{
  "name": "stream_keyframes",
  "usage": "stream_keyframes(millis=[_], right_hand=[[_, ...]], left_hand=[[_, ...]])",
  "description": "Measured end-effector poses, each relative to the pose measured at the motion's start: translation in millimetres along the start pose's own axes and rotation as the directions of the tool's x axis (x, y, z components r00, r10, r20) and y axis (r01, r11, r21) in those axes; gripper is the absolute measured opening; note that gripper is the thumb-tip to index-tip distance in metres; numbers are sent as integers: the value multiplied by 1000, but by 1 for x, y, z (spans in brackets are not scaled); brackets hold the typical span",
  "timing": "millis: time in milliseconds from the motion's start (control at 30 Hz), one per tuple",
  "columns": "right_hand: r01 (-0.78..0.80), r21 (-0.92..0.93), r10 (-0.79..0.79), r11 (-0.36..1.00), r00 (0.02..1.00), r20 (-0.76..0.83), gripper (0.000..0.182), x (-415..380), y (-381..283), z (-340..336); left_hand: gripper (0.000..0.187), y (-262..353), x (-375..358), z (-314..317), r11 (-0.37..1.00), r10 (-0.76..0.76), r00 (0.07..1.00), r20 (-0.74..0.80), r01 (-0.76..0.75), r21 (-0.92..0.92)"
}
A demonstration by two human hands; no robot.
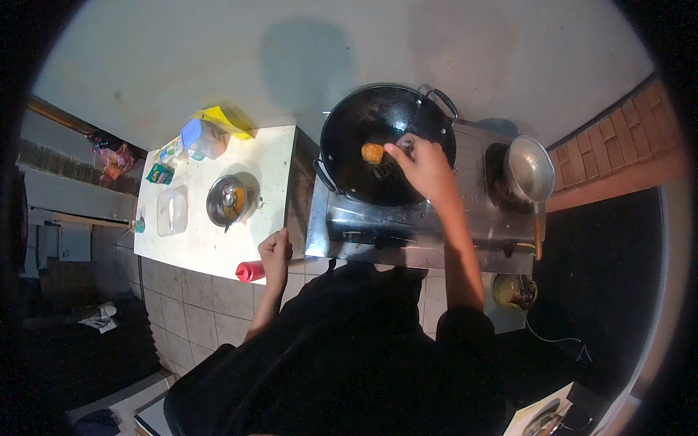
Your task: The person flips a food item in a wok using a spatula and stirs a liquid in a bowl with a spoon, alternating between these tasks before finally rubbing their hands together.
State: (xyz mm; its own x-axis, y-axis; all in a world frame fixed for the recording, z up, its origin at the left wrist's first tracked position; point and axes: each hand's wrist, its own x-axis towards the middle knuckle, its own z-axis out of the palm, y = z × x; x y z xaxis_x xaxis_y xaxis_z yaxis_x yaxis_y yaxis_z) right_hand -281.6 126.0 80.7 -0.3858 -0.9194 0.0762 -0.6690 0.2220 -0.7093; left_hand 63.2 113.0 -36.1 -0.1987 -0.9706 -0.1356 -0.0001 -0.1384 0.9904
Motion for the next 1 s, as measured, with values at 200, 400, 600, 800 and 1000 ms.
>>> stream_keyframes(millis=[200, 400, 600, 800, 1000], right_hand=[[-54, 234, 74, 971, 994, -76, 23, -38, 32, 22], [-164, 379, 192, 911, 981, -36, 25, -68, 67, 50], [-339, 485, 372, 806, 928, 29, 43, -86, 61, 45], [-283, 176, 325, 943, 899, -294, 46, -130, 21, 21], [-35, 135, 82, 990, 929, -362, 51, -198, -39, -20]], left_hand=[[49, 4, 0, -5, 1000, 2, 1000, -9, -2, -6], [47, 1, 7, 0, 1000, 20, 998, 52, -20, 0], [44, 11, 7, 6, 1000, -13, 950, 311, 21, -23], [26, 42, -3, 11, 992, 25, 850, 527, -87, 93], [40, 88, -44, 71, 931, 269, 817, 510, -84, -357]])
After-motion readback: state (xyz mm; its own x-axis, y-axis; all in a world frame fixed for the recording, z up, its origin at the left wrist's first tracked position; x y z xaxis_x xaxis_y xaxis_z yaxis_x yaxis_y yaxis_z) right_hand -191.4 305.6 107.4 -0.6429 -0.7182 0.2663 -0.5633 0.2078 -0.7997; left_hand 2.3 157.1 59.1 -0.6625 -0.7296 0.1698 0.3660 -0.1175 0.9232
